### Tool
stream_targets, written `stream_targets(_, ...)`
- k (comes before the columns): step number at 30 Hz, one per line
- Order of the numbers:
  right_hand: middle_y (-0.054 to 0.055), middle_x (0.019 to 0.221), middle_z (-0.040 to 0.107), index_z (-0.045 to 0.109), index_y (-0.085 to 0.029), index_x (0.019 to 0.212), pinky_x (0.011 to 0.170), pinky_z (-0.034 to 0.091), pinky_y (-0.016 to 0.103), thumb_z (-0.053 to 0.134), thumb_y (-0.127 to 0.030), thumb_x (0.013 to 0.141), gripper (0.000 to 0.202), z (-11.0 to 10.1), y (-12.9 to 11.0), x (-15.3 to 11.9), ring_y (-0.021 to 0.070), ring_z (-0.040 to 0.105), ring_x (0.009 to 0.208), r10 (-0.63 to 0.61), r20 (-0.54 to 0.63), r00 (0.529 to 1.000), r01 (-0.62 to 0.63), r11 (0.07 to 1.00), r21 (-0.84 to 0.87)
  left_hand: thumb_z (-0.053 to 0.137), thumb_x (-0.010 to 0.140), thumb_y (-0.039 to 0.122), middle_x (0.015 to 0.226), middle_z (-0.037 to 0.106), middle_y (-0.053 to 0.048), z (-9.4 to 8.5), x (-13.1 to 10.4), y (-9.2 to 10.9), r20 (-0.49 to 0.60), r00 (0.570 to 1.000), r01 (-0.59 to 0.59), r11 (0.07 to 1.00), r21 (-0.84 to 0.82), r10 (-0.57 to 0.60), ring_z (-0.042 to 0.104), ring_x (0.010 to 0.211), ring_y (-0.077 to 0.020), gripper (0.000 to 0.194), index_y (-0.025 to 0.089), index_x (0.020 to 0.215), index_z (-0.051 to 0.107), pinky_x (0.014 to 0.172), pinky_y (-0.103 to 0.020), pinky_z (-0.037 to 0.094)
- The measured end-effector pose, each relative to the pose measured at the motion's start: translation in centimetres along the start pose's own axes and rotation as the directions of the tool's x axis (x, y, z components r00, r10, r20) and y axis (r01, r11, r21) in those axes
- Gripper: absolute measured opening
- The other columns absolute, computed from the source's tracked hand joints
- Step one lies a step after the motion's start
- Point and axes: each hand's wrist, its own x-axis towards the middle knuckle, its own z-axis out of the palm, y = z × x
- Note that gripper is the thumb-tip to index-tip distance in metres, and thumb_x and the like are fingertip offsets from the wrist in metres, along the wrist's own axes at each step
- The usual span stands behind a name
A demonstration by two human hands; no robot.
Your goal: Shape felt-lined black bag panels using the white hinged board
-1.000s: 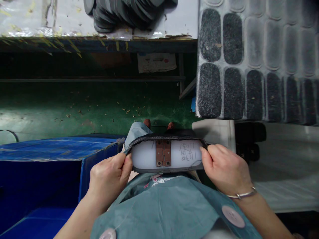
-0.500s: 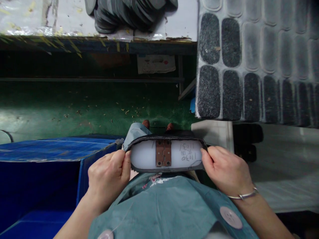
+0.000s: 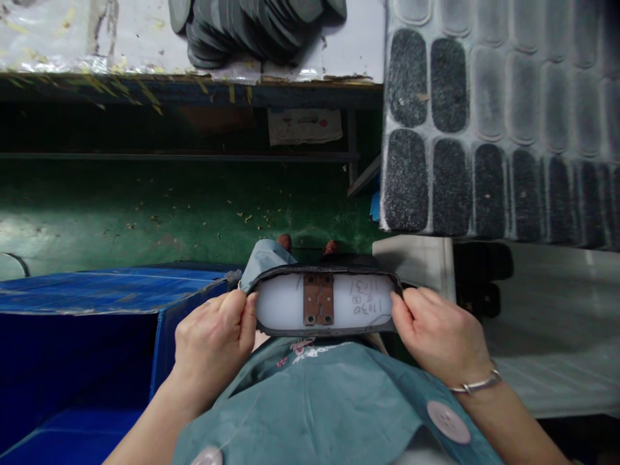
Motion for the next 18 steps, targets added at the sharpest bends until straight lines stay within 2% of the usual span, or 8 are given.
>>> stream_targets(3, 0.001, 0.057, 0.050, 0.046, -0.020, 0.058, 0.055, 0.028, 0.030, 0.044, -0.030, 0.093, 0.036, 0.1, -0.1, -0.1, 0.0137, 0.048, 0.054, 0.025, 0.034, 0.999, -0.026, 0.999, 0.024, 0.044, 0.093, 0.029, 0.054, 0.051, 0.000, -0.1, 0.1, 0.1, 0.067, 0.998, 0.009, 1.000, 0.010, -0.010, 0.054, 0.052, -0.0151, 0.034, 0.021, 0.060, 0.043, 0.053, -0.028, 0.032)
stream_targets(8, 0.002, 0.061, 0.053, 0.051, -0.019, 0.063, 0.052, 0.030, 0.030, 0.042, -0.038, 0.094, 0.038, 0.1, 0.3, -0.3, 0.0149, 0.051, 0.055, 0.095, 0.097, 0.991, -0.106, 0.989, 0.107, 0.041, 0.094, 0.034, 0.060, 0.057, -0.001, -0.3, 0.0, 0.1, 0.133, 0.987, 0.094, 0.995, -0.034, -0.088, 0.058, 0.058, -0.0166, 0.031, 0.021, 0.068, 0.050, 0.055, -0.028, 0.034)
stream_targets(11, 0.007, 0.083, 0.063, 0.062, -0.015, 0.094, 0.059, 0.041, 0.032, 0.045, -0.045, 0.093, 0.034, -0.4, 0.6, 0.4, 0.0205, 0.060, 0.072, 0.120, 0.072, 0.990, -0.130, 0.978, 0.161, 0.045, 0.092, 0.042, 0.074, 0.065, -0.003, -0.3, 0.1, 0.0, 0.131, 0.984, 0.138, 0.985, -0.106, -0.124, 0.063, 0.068, -0.0186, 0.026, 0.019, 0.088, 0.057, 0.062, -0.028, 0.040)
stream_targets(13, 0.012, 0.104, 0.063, 0.057, -0.012, 0.118, 0.073, 0.048, 0.036, 0.049, -0.045, 0.091, 0.044, -0.9, 0.3, 1.6, 0.0254, 0.062, 0.090, 0.087, 0.014, 0.996, -0.089, 0.972, 0.217, 0.048, 0.090, 0.046, 0.080, 0.067, -0.004, -0.4, 0.2, 0.2, 0.144, 0.978, 0.170, 0.976, -0.139, -0.150, 0.064, 0.071, -0.0195, 0.030, 0.018, 0.095, 0.058, 0.064, -0.029, 0.042)
stream_targets(14, 0.014, 0.111, 0.061, 0.055, -0.012, 0.123, 0.080, 0.049, 0.038, 0.051, -0.044, 0.090, 0.047, -1.2, -0.1, 2.4, 0.0267, 0.060, 0.097, 0.050, -0.012, 0.999, -0.045, 0.966, 0.253, 0.048, 0.089, 0.048, 0.081, 0.067, -0.004, -0.5, 0.2, 0.3, 0.172, 0.971, 0.191, 0.970, -0.150, -0.165, 0.063, 0.071, -0.0198, 0.031, 0.019, 0.095, 0.058, 0.064, -0.029, 0.042)
stream_targets(18, 0.013, 0.119, 0.059, 0.055, -0.014, 0.127, 0.094, 0.047, 0.039, 0.058, -0.034, 0.088, 0.044, -2.5, -3.3, 6.3, 0.0259, 0.056, 0.108, -0.183, -0.065, 0.981, 0.194, 0.892, 0.409, 0.051, 0.086, 0.051, 0.077, 0.065, -0.003, -0.9, -0.2, 1.0, 0.329, 0.905, 0.354, 0.905, -0.235, -0.268, 0.063, 0.071, -0.0213, 0.034, 0.019, 0.096, 0.055, 0.063, -0.031, 0.043)
